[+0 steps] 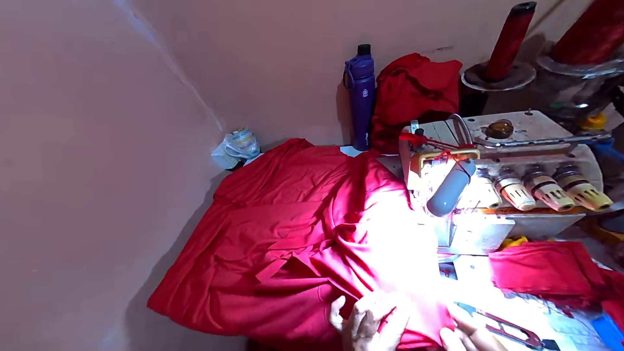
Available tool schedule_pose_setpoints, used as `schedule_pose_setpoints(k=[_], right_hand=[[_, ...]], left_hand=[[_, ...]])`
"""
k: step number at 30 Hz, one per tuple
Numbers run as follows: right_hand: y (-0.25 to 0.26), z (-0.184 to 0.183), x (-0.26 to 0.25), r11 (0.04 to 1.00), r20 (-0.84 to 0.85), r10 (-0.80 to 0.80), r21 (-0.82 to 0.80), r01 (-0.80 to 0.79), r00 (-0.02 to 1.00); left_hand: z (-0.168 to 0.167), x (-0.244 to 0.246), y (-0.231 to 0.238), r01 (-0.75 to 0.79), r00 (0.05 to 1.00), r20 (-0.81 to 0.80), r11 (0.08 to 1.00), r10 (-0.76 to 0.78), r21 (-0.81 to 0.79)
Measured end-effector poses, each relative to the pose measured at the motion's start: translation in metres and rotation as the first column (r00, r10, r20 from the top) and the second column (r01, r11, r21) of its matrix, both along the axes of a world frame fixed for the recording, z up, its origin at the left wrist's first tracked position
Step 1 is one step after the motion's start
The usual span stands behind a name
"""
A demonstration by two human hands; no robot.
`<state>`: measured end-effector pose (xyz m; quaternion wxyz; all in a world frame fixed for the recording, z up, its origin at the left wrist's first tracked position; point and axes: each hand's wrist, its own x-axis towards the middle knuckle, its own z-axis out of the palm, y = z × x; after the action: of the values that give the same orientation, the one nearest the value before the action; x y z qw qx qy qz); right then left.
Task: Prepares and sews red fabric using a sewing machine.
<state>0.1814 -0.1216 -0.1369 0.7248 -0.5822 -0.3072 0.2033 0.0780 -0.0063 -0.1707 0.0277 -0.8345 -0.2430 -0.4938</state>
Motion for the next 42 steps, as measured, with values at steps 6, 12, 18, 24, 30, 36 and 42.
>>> schedule_pose_setpoints(k=[6,12,18,24,30,36,42], right_hand=[[0.056,0.009,0.038,0.993,0.283,-0.117,0.034,0.112,0.952],[0.083,0.009,0.062,0.932,0.67,-0.267,-0.002,0.361,0.693],[0.078,0.001,0.047,0.889,0.74,-0.267,-0.058,0.454,0.618],[0.073,-0.008,0.047,0.929,0.697,-0.199,-0.09,0.359,0.689],[0.068,0.0,0.047,0.948,0.691,-0.167,-0.084,0.308,0.703],[0.066,-0.006,0.043,0.997,0.778,0.005,0.044,-0.063,0.628],[0.04,-0.003,0.055,0.892,0.905,-0.005,-0.188,0.412,0.425]], left_hand=[[0.034,0.035,0.037,-0.035,0.998,-0.053,0.997,0.038,0.062],[0.072,0.069,0.059,-0.031,0.982,-0.189,0.986,0.0,-0.161],[0.08,0.077,0.065,-0.111,0.952,-0.303,0.968,0.04,-0.223],[0.083,0.087,0.087,-0.096,0.954,-0.295,0.885,-0.048,-0.455],[0.092,0.083,0.093,-0.088,0.968,-0.244,0.831,-0.058,-0.549],[0.085,0.023,0.02,-0.123,0.96,-0.278,0.922,0.017,-0.367],[0.048,0.005,-0.008,0.089,0.938,-0.277,0.916,-0.209,-0.39]])
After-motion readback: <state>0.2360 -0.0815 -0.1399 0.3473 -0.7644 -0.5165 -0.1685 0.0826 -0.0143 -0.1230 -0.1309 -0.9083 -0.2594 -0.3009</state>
